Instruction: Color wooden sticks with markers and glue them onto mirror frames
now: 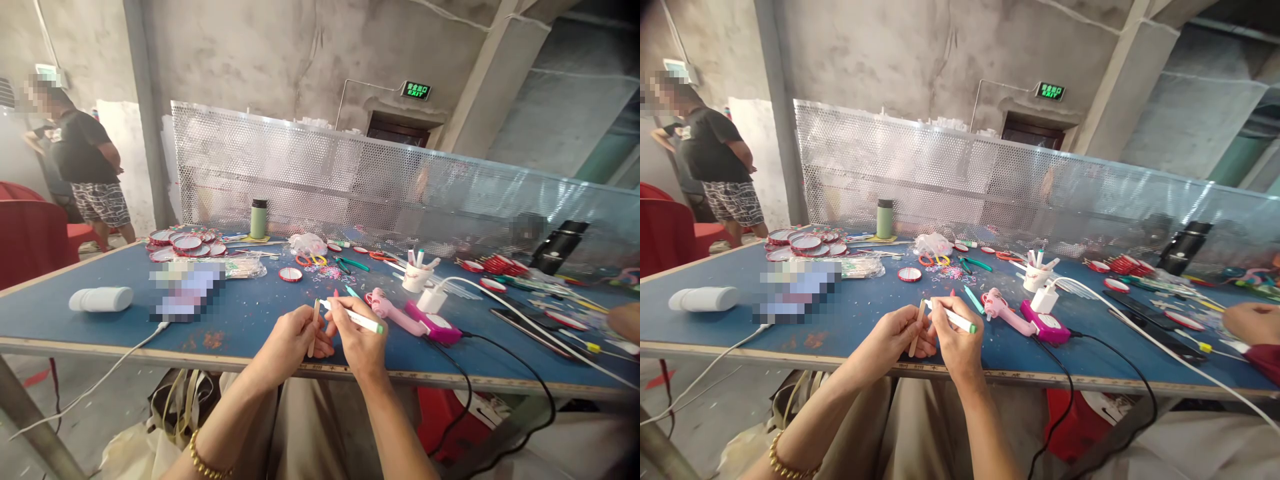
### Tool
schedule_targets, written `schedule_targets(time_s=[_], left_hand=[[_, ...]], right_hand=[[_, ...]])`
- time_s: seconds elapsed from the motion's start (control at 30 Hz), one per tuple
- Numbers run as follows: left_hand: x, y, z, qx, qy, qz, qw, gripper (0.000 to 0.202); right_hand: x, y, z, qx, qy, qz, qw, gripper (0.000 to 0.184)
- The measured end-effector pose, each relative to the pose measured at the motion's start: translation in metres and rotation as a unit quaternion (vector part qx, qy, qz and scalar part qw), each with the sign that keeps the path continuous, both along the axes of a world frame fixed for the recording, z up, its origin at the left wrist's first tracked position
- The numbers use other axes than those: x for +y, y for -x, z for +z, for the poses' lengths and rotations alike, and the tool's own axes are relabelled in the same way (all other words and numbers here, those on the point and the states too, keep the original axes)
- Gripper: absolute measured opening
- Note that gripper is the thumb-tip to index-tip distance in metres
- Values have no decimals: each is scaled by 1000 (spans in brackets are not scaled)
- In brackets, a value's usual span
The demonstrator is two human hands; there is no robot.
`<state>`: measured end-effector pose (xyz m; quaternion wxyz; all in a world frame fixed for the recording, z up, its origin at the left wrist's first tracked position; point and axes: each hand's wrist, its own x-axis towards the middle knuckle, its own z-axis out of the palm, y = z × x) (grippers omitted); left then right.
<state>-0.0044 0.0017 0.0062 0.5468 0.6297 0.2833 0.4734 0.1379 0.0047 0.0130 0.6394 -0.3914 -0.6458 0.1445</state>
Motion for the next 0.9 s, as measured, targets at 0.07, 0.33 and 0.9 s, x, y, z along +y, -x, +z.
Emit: schedule_targets(time_s=[0.07,0.33,0.9], left_hand=[[0,0,0,1,-1,-2,1000,32],[1,0,-1,7,-12,5,1000,30],[0,1,0,12,-9,2,1000,27]], right_hand=[[0,0,0,3,-3,-1,1000,21],[0,0,0,-2,9,0,1000,22],[0,0,1,3,2,0,1000,21]])
